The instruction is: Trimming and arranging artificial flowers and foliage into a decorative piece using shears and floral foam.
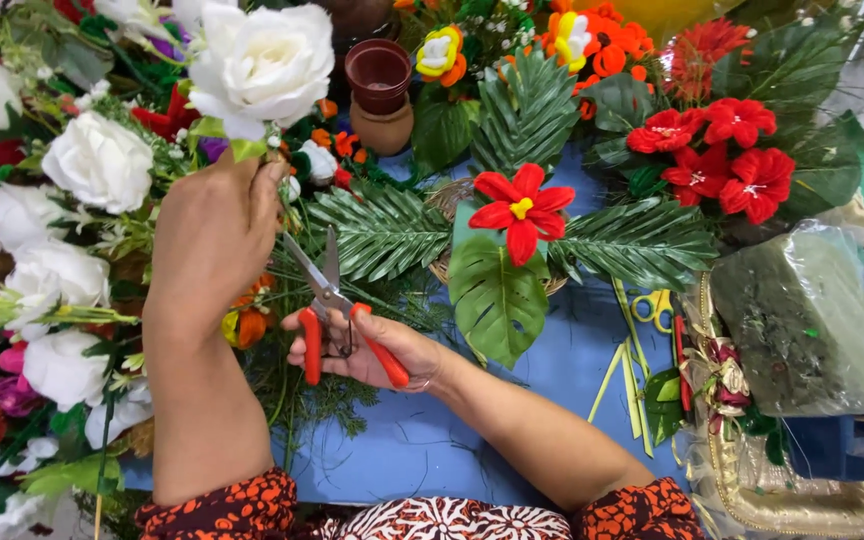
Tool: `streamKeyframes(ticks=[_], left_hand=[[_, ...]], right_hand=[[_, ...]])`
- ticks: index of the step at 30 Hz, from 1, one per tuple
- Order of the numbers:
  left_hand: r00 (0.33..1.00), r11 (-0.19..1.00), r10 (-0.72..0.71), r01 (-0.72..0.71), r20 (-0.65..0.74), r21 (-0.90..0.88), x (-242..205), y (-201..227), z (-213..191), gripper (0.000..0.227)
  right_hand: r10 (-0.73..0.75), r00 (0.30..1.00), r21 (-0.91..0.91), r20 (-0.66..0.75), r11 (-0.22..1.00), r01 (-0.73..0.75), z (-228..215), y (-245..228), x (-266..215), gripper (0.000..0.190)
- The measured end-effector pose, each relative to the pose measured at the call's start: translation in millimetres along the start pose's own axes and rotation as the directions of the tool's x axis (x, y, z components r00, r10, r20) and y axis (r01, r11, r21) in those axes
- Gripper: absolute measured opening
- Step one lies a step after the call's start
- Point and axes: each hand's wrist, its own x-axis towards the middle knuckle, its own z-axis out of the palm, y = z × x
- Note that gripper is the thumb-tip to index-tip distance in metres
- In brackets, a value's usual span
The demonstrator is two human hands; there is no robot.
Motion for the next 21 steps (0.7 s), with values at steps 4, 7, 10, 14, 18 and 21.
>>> streamKeyframes(ticks=[4, 7, 10, 14, 18, 21], left_hand=[[1.000, 1.000, 0.014, -0.014, 0.022, -0.005, 1, 2, -2, 0.039], [1.000, 0.999, 0.020, -0.021, -0.004, -0.045, 0, 7, -6, 0.042], [0.999, 0.997, 0.023, -0.021, 0.028, -0.075, 3, 15, -15, 0.041], [0.998, 0.992, 0.008, 0.000, 0.067, -0.123, 9, 14, -16, 0.031], [0.997, 0.989, 0.028, -0.018, 0.069, -0.144, 9, 10, -13, 0.027], [0.995, 0.993, 0.001, 0.011, 0.097, -0.122, 9, 9, -12, 0.034]], right_hand=[[-0.040, 0.999, 0.007, -0.029, 0.999, 0.040, -3, 3, -1, 0.074], [0.020, 0.999, 0.042, -0.040, 0.999, -0.018, 0, 0, -1, 0.072], [-0.004, 0.999, 0.019, -0.040, 1.000, 0.004, 1, -2, -1, 0.063], [-0.013, 1.000, -0.006, -0.027, 1.000, 0.013, 2, -5, -1, 0.062], [-0.014, 1.000, -0.048, -0.028, 0.999, 0.012, 0, -5, -1, 0.065], [-0.010, 1.000, -0.031, -0.020, 0.999, 0.009, -3, -1, -2, 0.067]])
